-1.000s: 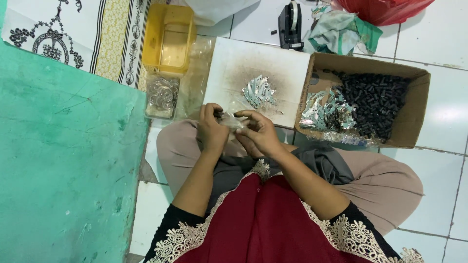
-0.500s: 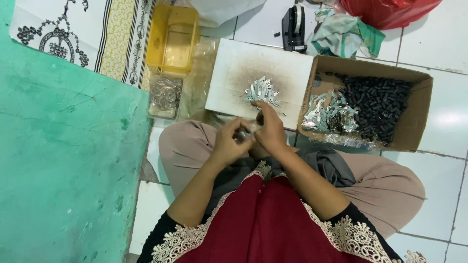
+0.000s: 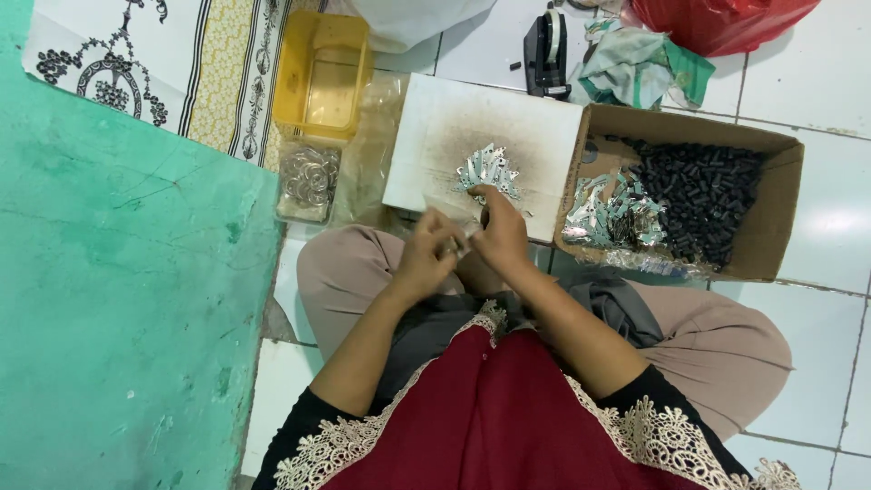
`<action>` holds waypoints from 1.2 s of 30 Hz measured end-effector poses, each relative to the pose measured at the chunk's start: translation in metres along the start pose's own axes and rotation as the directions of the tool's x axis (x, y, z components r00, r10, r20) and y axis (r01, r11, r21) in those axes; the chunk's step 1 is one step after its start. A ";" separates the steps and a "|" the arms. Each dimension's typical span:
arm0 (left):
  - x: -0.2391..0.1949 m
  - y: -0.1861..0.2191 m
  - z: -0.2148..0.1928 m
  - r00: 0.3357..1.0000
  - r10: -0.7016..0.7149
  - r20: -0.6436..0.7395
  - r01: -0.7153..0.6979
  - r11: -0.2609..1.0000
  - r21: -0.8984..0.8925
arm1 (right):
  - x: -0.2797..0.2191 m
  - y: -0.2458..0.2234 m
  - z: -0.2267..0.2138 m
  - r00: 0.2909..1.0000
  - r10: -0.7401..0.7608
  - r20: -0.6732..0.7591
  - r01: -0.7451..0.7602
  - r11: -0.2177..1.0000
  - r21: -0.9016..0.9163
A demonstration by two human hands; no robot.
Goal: Picking up small metal parts and placing them into a plastic bag for packaging
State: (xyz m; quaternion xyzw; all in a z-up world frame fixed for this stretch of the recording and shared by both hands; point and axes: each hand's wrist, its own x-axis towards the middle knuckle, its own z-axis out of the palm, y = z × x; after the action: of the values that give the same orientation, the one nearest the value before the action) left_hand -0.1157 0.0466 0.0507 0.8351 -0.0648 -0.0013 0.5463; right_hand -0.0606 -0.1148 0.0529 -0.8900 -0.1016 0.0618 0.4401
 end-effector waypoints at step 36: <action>0.037 0.010 -0.011 0.893 0.143 -0.428 0.102 0.860 0.500 | 0.083 0.087 0.011 0.936 0.331 -0.123 -0.346 0.930 -0.125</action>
State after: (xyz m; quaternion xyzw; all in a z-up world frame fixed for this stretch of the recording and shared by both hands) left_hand -0.0791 0.0481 0.0671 0.9258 0.0564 0.2152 0.3055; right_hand 0.0285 -0.1385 -0.0246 -0.9257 0.0712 0.0849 0.3618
